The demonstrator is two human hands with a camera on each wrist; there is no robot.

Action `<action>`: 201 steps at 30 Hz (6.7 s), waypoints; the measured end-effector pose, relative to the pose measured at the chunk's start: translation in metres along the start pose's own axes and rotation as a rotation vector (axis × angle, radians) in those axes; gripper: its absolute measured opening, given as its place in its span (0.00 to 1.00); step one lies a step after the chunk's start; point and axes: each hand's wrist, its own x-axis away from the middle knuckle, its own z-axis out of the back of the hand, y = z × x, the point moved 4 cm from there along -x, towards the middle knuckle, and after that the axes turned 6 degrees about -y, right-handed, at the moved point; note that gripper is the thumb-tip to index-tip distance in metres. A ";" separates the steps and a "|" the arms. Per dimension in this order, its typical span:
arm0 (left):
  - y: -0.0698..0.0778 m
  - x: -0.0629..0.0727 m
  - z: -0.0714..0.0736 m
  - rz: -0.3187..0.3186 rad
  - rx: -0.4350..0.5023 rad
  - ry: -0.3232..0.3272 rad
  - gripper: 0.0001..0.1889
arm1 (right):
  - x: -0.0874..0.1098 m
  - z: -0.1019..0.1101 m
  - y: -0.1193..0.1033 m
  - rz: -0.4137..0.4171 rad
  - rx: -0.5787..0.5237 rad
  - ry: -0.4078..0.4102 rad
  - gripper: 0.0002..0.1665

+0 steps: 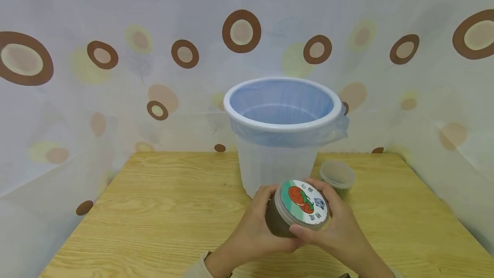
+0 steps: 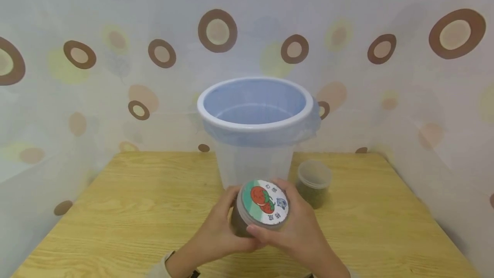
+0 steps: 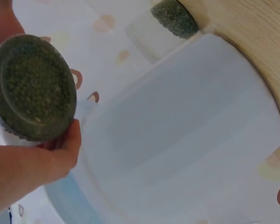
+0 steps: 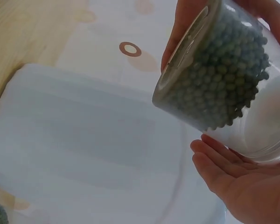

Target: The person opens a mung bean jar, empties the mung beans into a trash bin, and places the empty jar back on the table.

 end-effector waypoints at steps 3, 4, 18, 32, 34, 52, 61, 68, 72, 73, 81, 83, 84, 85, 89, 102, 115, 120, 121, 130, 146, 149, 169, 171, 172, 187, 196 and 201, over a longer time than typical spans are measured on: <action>-0.001 -0.001 0.002 0.009 0.077 -0.069 0.42 | 0.001 0.001 -0.001 0.055 -0.032 -0.021 0.44; -0.002 -0.001 0.002 0.016 0.106 -0.093 0.42 | 0.001 0.001 -0.001 0.070 -0.047 -0.029 0.44; -0.001 -0.002 0.005 0.011 0.399 -0.347 0.41 | 0.000 0.002 -0.004 0.306 -0.201 -0.175 0.45; 0.012 0.004 0.000 -0.093 -0.058 0.123 0.45 | 0.000 0.000 -0.002 0.213 -0.211 -0.052 0.46; 0.015 0.005 -0.002 -0.177 -0.273 0.262 0.46 | 0.002 -0.004 -0.004 0.174 -0.204 0.010 0.46; 0.013 0.006 -0.009 -0.214 -0.654 0.449 0.47 | 0.007 -0.014 -0.009 -0.120 0.131 0.169 0.46; 0.011 0.005 -0.005 -0.090 -0.344 0.264 0.46 | 0.006 -0.007 -0.010 0.030 0.063 0.131 0.45; 0.007 0.004 -0.001 0.012 -0.107 0.112 0.44 | 0.005 -0.002 -0.010 0.163 -0.017 0.069 0.49; 0.008 0.004 -0.001 0.054 0.083 0.012 0.42 | 0.004 0.002 -0.010 0.225 -0.091 -0.015 0.49; 0.009 0.004 -0.001 0.065 0.131 -0.013 0.42 | 0.004 0.003 -0.010 0.234 -0.112 -0.041 0.49; 0.010 0.003 -0.003 0.115 0.350 -0.160 0.38 | 0.003 0.009 -0.008 0.338 -0.215 -0.165 0.44; 0.010 0.003 -0.004 0.109 0.396 -0.183 0.38 | 0.003 0.008 -0.009 0.383 -0.224 -0.178 0.43; 0.010 0.003 -0.004 0.110 0.420 -0.193 0.38 | 0.003 0.008 -0.010 0.402 -0.228 -0.182 0.43; 0.010 0.002 -0.005 0.107 0.436 -0.200 0.38 | 0.003 0.008 -0.010 0.422 -0.232 -0.187 0.43; 0.011 0.003 -0.005 0.116 0.418 -0.182 0.38 | 0.002 0.007 -0.012 0.461 -0.226 -0.194 0.45; 0.012 0.006 -0.006 -0.022 -0.183 0.207 0.44 | 0.005 0.012 -0.013 0.086 0.111 0.062 0.45; 0.007 0.003 -0.017 -0.204 -0.835 0.379 0.47 | 0.003 0.001 -0.011 -0.264 0.299 -0.003 0.48; 0.006 0.003 -0.018 -0.211 -0.796 0.362 0.49 | 0.000 0.003 -0.007 -0.250 0.280 -0.021 0.48; 0.006 0.003 -0.018 -0.207 -0.778 0.354 0.49 | 0.000 0.003 -0.007 -0.249 0.276 -0.025 0.48; 0.001 0.001 -0.012 -0.137 -0.561 0.270 0.47 | 0.001 0.010 -0.004 -0.207 0.172 -0.054 0.44; -0.002 0.001 -0.007 -0.003 -0.350 0.184 0.45 | 0.000 0.015 -0.006 0.017 0.092 -0.057 0.37; -0.004 0.001 -0.006 0.034 -0.308 0.173 0.46 | -0.001 0.016 -0.004 0.075 0.040 -0.051 0.38; -0.004 0.000 0.017 0.189 0.013 0.297 0.47 | -0.008 0.020 0.008 0.054 -0.200 -0.123 0.40; -0.001 0.001 0.021 0.178 0.013 0.319 0.47 | -0.008 0.019 0.009 0.054 -0.199 -0.122 0.39; 0.001 0.001 0.023 0.169 0.012 0.329 0.47 | -0.009 0.019 0.010 0.062 -0.200 -0.122 0.39; 0.016 0.007 0.042 0.146 0.102 0.389 0.44 | -0.014 0.006 0.023 0.011 -0.114 -0.148 0.33; 0.018 0.008 0.045 0.136 0.115 0.409 0.41 | -0.016 -0.006 0.041 -0.171 -0.021 -0.214 0.35; 0.019 0.009 0.046 0.140 0.128 0.411 0.41 | -0.016 -0.015 0.050 -0.271 0.060 -0.235 0.38</action>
